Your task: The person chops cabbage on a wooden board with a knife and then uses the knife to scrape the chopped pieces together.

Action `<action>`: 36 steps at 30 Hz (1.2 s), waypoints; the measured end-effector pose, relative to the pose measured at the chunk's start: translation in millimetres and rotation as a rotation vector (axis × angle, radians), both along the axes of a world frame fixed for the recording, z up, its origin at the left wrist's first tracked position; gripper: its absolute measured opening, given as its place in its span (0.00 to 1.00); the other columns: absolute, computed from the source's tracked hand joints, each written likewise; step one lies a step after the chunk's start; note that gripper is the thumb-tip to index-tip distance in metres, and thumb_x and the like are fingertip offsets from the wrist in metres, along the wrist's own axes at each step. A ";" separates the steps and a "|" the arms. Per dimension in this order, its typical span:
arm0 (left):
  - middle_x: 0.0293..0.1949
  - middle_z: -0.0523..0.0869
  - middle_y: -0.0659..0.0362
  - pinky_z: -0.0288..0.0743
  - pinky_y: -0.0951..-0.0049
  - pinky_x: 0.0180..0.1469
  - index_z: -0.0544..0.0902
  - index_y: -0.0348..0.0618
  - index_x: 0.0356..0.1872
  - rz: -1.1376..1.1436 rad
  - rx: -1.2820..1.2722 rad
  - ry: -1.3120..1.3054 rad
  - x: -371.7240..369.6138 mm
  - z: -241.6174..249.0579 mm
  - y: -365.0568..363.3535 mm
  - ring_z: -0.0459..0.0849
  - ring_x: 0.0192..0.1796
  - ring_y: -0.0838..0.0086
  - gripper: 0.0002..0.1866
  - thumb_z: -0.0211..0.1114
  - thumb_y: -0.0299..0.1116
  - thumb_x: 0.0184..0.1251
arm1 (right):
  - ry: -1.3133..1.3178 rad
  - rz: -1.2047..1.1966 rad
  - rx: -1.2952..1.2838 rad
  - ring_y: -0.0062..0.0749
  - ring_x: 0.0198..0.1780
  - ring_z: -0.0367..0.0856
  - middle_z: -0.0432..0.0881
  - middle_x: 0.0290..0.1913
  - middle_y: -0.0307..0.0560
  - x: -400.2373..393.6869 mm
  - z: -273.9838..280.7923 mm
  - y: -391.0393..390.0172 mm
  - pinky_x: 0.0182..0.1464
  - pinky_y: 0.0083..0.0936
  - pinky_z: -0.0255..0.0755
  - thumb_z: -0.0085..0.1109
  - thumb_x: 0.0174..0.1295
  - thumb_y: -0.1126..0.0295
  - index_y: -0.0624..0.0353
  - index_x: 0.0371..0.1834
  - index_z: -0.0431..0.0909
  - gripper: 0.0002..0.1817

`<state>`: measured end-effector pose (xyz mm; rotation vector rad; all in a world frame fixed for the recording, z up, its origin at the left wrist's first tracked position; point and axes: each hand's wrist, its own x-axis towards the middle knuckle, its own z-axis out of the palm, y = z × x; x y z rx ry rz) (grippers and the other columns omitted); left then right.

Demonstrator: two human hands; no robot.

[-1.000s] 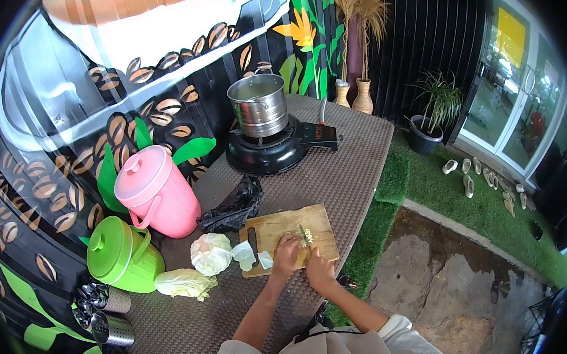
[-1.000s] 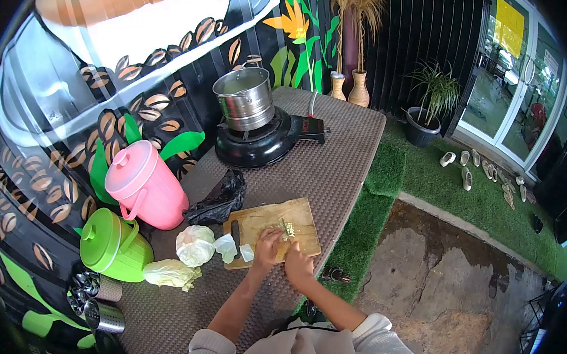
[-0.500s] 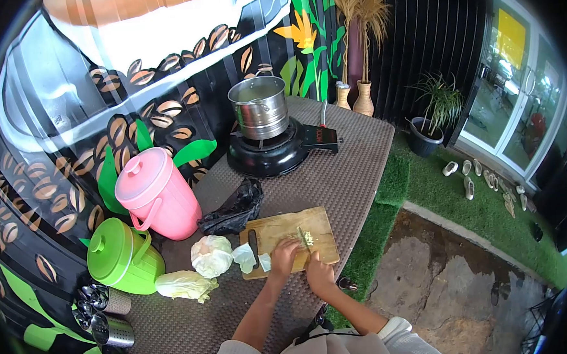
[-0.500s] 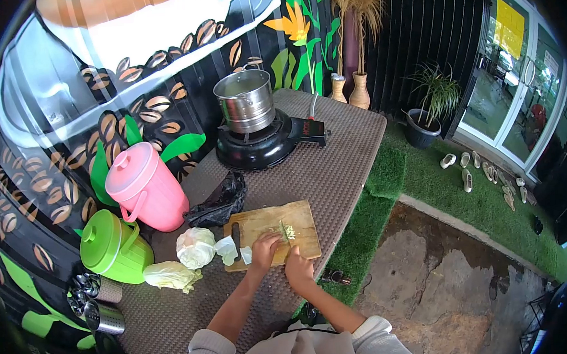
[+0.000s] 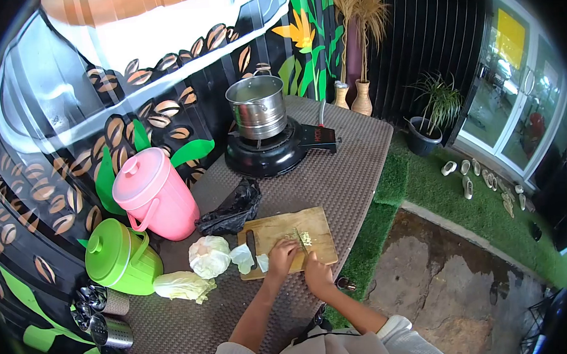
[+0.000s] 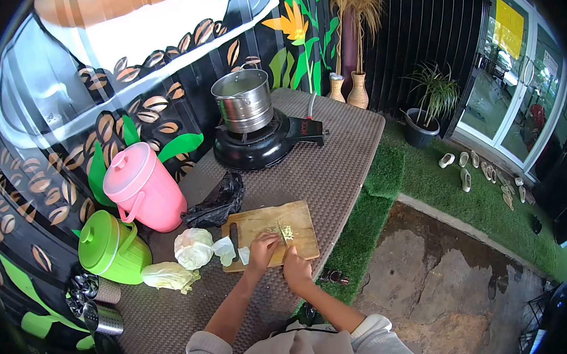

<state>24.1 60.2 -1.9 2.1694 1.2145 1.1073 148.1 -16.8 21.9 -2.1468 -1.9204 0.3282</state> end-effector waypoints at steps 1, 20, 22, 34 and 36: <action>0.42 0.88 0.53 0.78 0.65 0.51 0.87 0.37 0.38 -0.004 -0.001 0.001 -1.3 -2.9 1.0 0.84 0.49 0.62 0.08 0.66 0.26 0.59 | 0.001 -0.004 -0.001 0.49 0.33 0.87 0.84 0.29 0.59 2.2 1.2 2.3 0.38 0.41 0.81 0.53 0.61 0.69 0.66 0.44 0.68 0.13; 0.41 0.88 0.56 0.78 0.66 0.52 0.88 0.40 0.37 0.052 0.048 -0.010 4.5 0.4 8.0 0.84 0.47 0.64 0.08 0.66 0.24 0.57 | -0.050 0.107 -0.052 0.49 0.36 0.87 0.84 0.31 0.57 5.4 22.8 11.0 0.37 0.39 0.82 0.53 0.61 0.71 0.65 0.45 0.65 0.13; 0.41 0.89 0.56 0.78 0.66 0.53 0.88 0.39 0.37 0.034 0.044 -0.020 4.4 2.6 8.0 0.84 0.47 0.64 0.08 0.66 0.24 0.57 | -0.013 0.015 -0.062 0.50 0.38 0.87 0.84 0.33 0.59 -1.2 17.5 7.5 0.39 0.40 0.82 0.53 0.61 0.71 0.65 0.46 0.65 0.13; 0.40 0.88 0.53 0.75 0.64 0.57 0.86 0.37 0.35 0.026 0.046 -0.057 2.7 3.7 9.0 0.84 0.48 0.60 0.06 0.63 0.27 0.60 | 0.120 -0.015 -0.180 0.55 0.42 0.85 0.83 0.37 0.66 -2.3 26.6 17.4 0.42 0.44 0.80 0.53 0.61 0.71 0.66 0.49 0.63 0.16; 0.40 0.88 0.53 0.75 0.63 0.57 0.86 0.37 0.35 0.029 0.054 -0.011 2.6 5.2 8.6 0.84 0.48 0.59 0.07 0.64 0.27 0.60 | 0.182 -0.049 -0.271 0.57 0.44 0.85 0.83 0.40 0.65 -4.2 26.1 14.3 0.43 0.42 0.80 0.56 0.59 0.73 0.68 0.52 0.62 0.20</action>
